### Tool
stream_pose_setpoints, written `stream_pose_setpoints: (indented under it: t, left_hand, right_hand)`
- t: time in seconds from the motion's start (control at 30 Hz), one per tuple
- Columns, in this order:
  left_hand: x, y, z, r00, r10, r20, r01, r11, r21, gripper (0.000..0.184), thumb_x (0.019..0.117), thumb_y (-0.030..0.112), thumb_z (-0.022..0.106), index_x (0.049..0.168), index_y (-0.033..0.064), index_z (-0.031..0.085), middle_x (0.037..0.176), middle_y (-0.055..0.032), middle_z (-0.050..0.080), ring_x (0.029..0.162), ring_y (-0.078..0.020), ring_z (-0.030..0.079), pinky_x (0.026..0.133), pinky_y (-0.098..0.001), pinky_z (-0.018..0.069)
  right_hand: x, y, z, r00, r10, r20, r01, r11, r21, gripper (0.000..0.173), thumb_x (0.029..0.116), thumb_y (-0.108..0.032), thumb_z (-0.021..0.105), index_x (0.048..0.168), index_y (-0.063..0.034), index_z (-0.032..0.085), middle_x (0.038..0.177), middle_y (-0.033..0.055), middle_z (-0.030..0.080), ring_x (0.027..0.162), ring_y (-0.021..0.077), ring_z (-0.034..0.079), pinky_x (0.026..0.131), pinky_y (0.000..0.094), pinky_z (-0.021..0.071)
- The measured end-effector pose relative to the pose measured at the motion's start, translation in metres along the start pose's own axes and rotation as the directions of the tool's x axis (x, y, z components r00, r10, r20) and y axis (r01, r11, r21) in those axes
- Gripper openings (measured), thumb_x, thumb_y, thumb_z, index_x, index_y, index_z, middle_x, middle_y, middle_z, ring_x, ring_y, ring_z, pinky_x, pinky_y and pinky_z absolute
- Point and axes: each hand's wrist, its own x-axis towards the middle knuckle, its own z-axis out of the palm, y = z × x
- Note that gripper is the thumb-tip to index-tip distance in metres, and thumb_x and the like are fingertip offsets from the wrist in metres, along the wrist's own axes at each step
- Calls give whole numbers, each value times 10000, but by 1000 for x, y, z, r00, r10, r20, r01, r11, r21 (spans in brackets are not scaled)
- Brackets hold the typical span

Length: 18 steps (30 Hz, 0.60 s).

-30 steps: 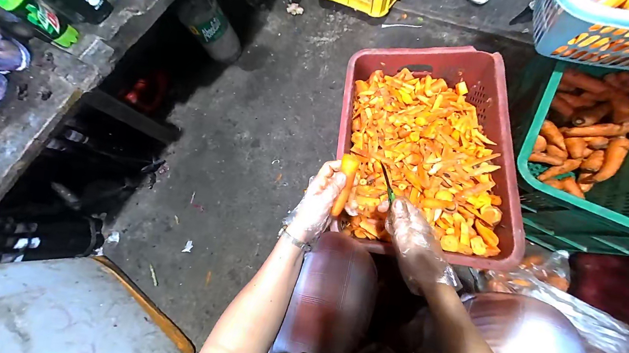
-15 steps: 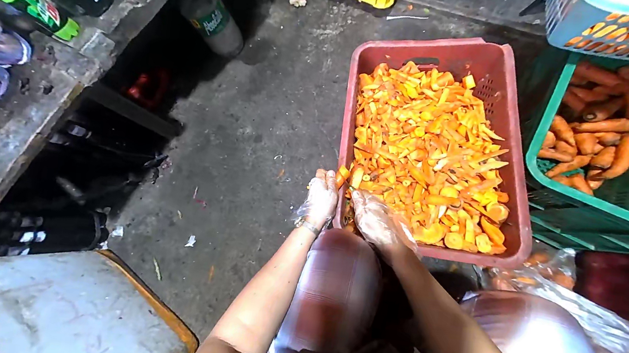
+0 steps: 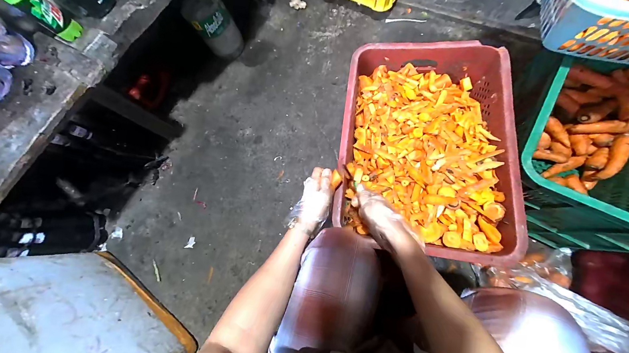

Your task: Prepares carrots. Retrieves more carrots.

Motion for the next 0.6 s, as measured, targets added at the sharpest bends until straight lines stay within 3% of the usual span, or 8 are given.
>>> stream_pose_setpoints:
  t: [0.07,0.17,0.2,0.3,0.43,0.6]
  left_hand:
    - [-10,10,-5,998,32,48,-14,939,-343,379,1126,261,251,1079,51,563,747,-8,546,583,-61,513,558,-207,473]
    - [-24,29,-10,969,184,165,-25,736,-677,394,1109,292,224,1012,112,561,697,30,577,518,-24,519,500,-156,473]
    - [-27,35,-9,955,234,183,-35,698,-715,381,1102,294,242,989,122,563,685,34,580,511,-23,522,494,-154,469]
    - [-33,43,-5,905,373,205,-81,625,-776,301,1081,356,415,944,161,599,706,53,606,531,-12,539,506,-149,470]
    - [-36,43,0,844,490,219,-151,608,-779,306,972,505,647,917,205,622,784,71,622,561,13,533,510,-136,462]
    - [-34,44,2,803,548,235,-186,605,-774,295,928,516,704,866,238,625,804,101,612,566,41,512,500,-118,444]
  right_hand:
    - [-16,5,-12,992,-39,-119,54,990,129,521,1127,-439,268,1239,-88,638,1114,158,662,1036,286,635,907,524,509]
    - [-48,-2,-28,960,-94,-265,169,946,277,441,1103,-473,360,1228,-146,628,965,88,633,893,207,617,792,454,516]
    - [-59,-7,-30,946,-127,-297,216,932,290,372,1080,-448,441,1206,-155,632,880,56,611,796,180,603,712,426,510]
    - [-88,-24,-34,910,-250,-330,347,895,280,266,990,-302,645,1211,-154,653,815,-8,624,674,86,580,633,330,517]
    - [-102,-33,-31,872,-321,-369,435,854,286,234,927,-245,697,1141,-153,683,744,-64,587,608,23,526,590,251,481]
    - [-101,-34,-34,892,-300,-338,411,850,329,132,926,-247,693,1025,-164,663,775,-46,603,672,55,574,632,284,507]
